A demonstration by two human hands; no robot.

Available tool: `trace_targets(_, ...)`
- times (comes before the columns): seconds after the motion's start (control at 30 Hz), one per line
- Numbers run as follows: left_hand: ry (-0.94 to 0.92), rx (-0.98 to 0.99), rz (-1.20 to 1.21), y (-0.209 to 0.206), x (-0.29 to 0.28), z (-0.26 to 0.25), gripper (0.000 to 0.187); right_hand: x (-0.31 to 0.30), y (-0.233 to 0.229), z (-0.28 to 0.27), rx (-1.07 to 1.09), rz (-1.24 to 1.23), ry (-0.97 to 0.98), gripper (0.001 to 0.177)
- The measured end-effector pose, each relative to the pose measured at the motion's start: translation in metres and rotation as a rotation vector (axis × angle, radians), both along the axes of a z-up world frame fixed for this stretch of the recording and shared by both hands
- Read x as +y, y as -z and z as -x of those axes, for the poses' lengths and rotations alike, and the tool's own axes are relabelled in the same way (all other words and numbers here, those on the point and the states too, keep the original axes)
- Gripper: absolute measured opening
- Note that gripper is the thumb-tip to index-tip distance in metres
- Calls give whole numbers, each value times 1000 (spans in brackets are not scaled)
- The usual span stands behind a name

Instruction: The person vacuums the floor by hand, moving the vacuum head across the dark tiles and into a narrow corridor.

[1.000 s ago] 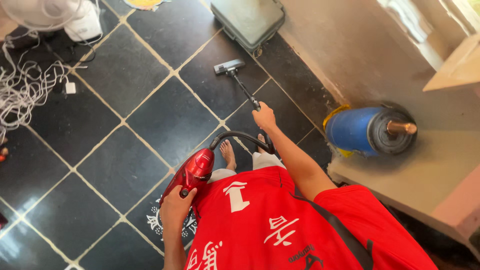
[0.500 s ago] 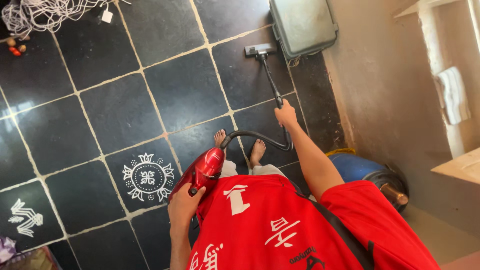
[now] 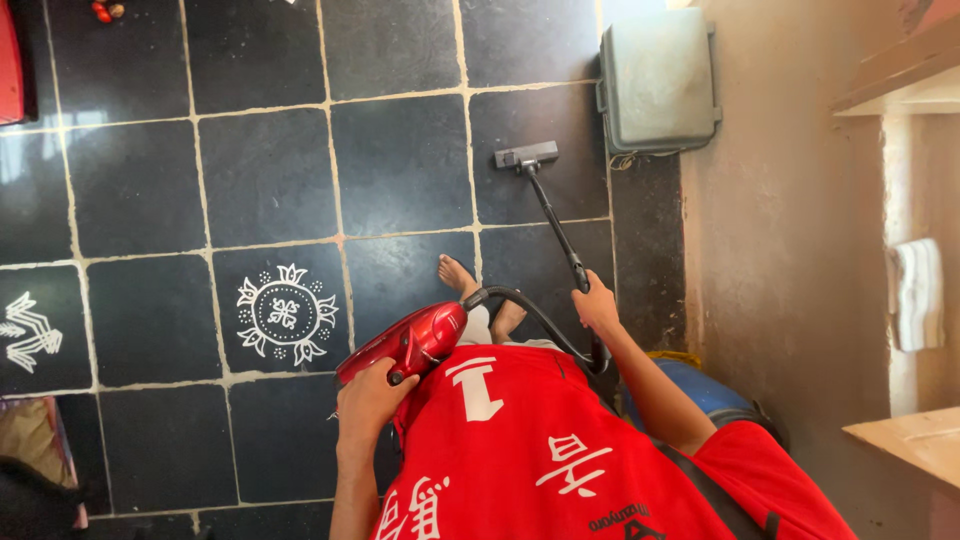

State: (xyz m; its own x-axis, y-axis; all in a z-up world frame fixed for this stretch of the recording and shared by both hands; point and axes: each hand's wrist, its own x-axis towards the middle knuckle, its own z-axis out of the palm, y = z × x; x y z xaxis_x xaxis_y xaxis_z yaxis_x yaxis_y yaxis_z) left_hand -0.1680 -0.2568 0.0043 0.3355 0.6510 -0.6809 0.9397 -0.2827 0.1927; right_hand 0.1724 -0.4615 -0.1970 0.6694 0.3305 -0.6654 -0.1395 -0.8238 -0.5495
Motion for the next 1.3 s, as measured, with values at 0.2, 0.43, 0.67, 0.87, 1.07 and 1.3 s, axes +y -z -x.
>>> trace_targets(0.2, -113, -86, -98, 4, -10, -3, 46, 46, -3, -23, -68, -6, 2, 52)
trace_targets(0.43, -201, -90, -108, 12, 2, -24, 51, 121, 5, -70, -137, -16, -61, 39)
trace_targets(0.67, -282, -20, -36, 15, 32, -49, 49, 194, 51, -106, -330, 73, -165, 41)
trace_targets(0.87, -326, 29, -25, 18, 60, -68, 47, 235, 24, -98, -239, 60, -87, 47)
trace_targets(1.07, -301, 16, -31, 21, 94, -89, 48, 237, -9, -119, -229, 35, -7, 59)
trace_targets(1.3, -251, 15, 20, 31, 124, -128, 55, 256, 36, -158, -280, 92, -106, 56)
